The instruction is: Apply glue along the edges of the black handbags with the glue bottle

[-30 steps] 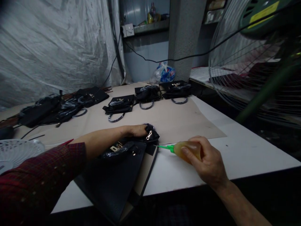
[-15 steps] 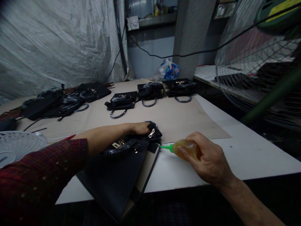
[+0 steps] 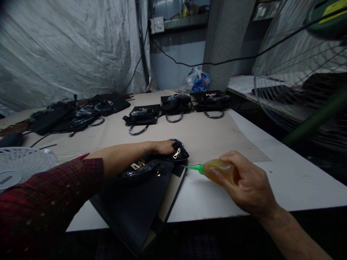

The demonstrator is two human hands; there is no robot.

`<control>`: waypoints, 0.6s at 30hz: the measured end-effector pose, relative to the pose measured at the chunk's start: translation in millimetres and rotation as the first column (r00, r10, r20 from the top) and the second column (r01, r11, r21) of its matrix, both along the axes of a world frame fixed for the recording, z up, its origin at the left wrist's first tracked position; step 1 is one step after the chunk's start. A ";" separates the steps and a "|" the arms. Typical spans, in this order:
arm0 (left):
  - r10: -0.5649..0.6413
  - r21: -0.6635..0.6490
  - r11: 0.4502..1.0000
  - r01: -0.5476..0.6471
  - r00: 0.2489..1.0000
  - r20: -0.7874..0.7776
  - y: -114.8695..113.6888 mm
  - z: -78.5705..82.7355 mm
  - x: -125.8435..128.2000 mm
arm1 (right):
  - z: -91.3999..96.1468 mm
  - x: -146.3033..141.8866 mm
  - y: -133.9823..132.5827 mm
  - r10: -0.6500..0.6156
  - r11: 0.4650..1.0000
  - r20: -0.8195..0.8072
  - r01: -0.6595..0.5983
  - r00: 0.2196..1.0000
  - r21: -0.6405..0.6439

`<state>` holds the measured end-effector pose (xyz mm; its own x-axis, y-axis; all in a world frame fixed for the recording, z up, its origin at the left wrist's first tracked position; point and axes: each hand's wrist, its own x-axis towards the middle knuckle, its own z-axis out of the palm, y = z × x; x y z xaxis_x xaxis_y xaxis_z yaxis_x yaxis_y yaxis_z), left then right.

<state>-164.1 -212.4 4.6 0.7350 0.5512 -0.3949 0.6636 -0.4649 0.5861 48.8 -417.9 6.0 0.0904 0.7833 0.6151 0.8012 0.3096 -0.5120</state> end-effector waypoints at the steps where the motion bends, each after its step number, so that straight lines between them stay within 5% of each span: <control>1: 0.000 -0.004 1.000 0.000 1.000 0.002 -0.4 -0.1 -0.1 | 0.7 0.7 2.2 -0.001 1.000 0.004 0.000 1.000 0.008; 6: 0.021 -0.011 1.000 -0.021 1.000 0.006 -1.4 -1.3 -0.5 | 6.8 3.3 7.5 0.128 0.991 0.033 -0.127 0.991 -0.036; 18: 0.068 -0.043 0.997 -0.068 0.998 -0.005 -1.0 -1.4 0.4 | 8.1 2.5 7.7 0.130 0.992 0.052 -0.130 0.990 -0.012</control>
<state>-163.8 -213.3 3.3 0.6949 0.5821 -0.4223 0.6950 -0.3930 0.6020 51.4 -410.1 14.1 -0.0448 0.7914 0.6096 0.7806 0.4085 -0.4730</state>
